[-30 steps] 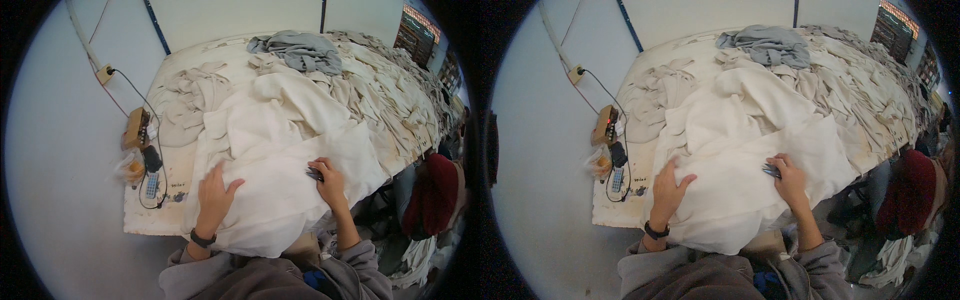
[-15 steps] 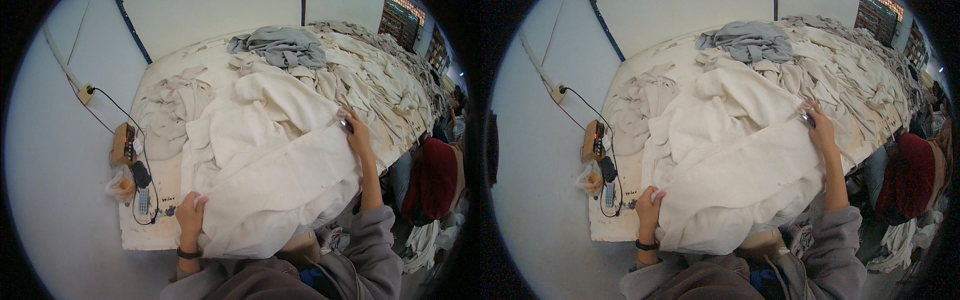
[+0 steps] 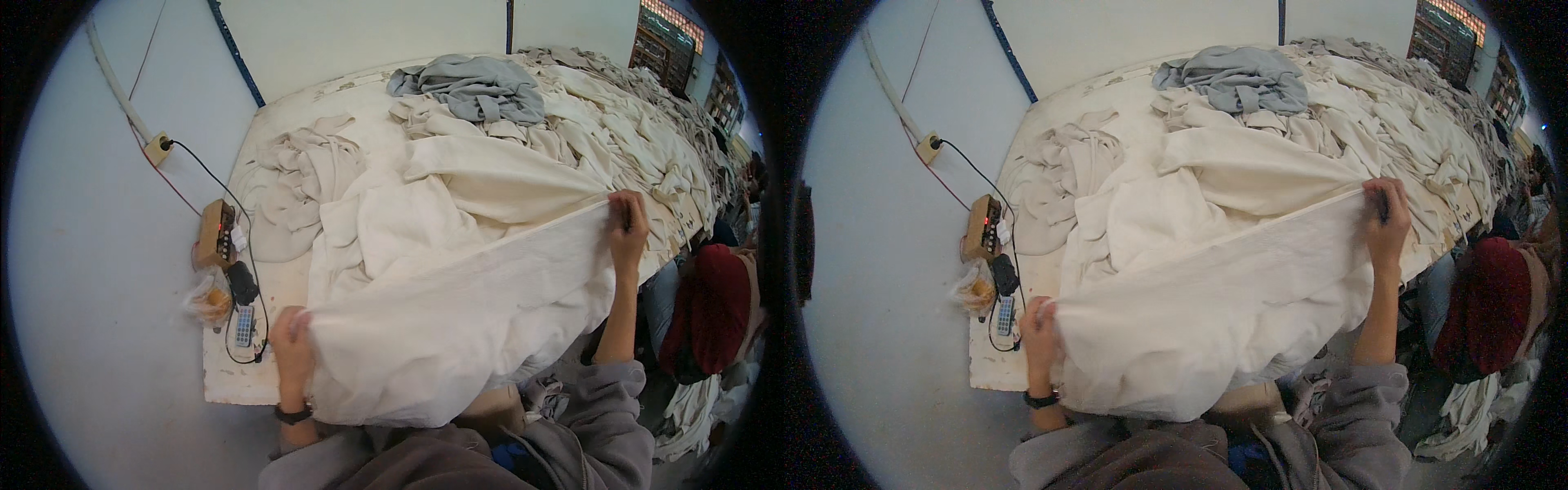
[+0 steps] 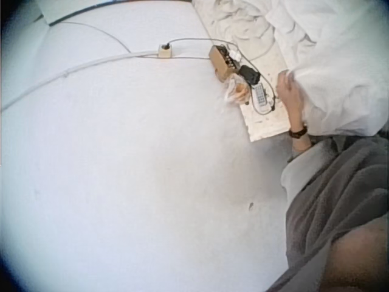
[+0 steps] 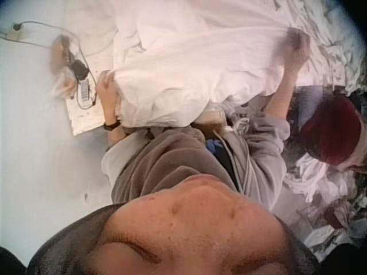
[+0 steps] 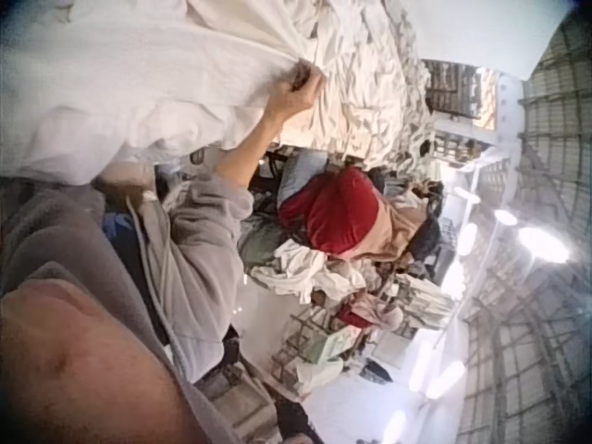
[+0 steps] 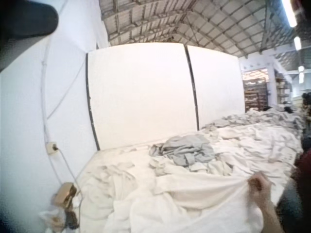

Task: The person uses scissors to trim and cut a large white fabric piece on a work table, repeatedly folding and repositioning the material to access different edges. They then pick up a grey fabric piece and begin cutting it as well.

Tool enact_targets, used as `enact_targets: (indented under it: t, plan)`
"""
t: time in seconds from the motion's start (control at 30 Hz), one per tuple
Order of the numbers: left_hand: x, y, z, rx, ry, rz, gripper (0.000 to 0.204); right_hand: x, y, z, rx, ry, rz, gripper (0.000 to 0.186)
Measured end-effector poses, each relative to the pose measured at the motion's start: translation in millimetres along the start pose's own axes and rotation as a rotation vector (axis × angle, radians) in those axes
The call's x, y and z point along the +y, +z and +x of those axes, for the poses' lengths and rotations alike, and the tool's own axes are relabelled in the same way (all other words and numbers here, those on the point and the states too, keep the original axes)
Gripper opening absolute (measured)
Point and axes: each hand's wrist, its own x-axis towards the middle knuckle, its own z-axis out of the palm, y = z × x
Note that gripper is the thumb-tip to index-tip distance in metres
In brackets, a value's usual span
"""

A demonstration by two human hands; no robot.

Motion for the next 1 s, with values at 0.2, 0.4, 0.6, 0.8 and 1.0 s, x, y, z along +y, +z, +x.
enact_targets:
  t: [0.2,0.4,0.6,0.8,1.0]
  plan:
    - [16,-53,3,-0.072,-0.004,-0.031,0.015,-14,-20,-14,-0.115,0.031,-0.088,0.018]
    - [57,-1,8,0.022,0.360,0.452,0.024,-32,-36,-36,-0.201,0.112,-0.013,0.019]
    - [125,122,5,-0.253,0.552,0.130,0.036,-46,-53,-40,-0.005,-0.019,-0.002,0.021]
    - [131,109,0,-0.772,0.028,-0.641,0.018,-50,-55,-33,-0.074,0.104,-0.125,0.029]
    - [156,84,-21,-0.770,0.080,-0.709,0.014,-118,-31,-59,-0.216,0.025,0.321,0.032]
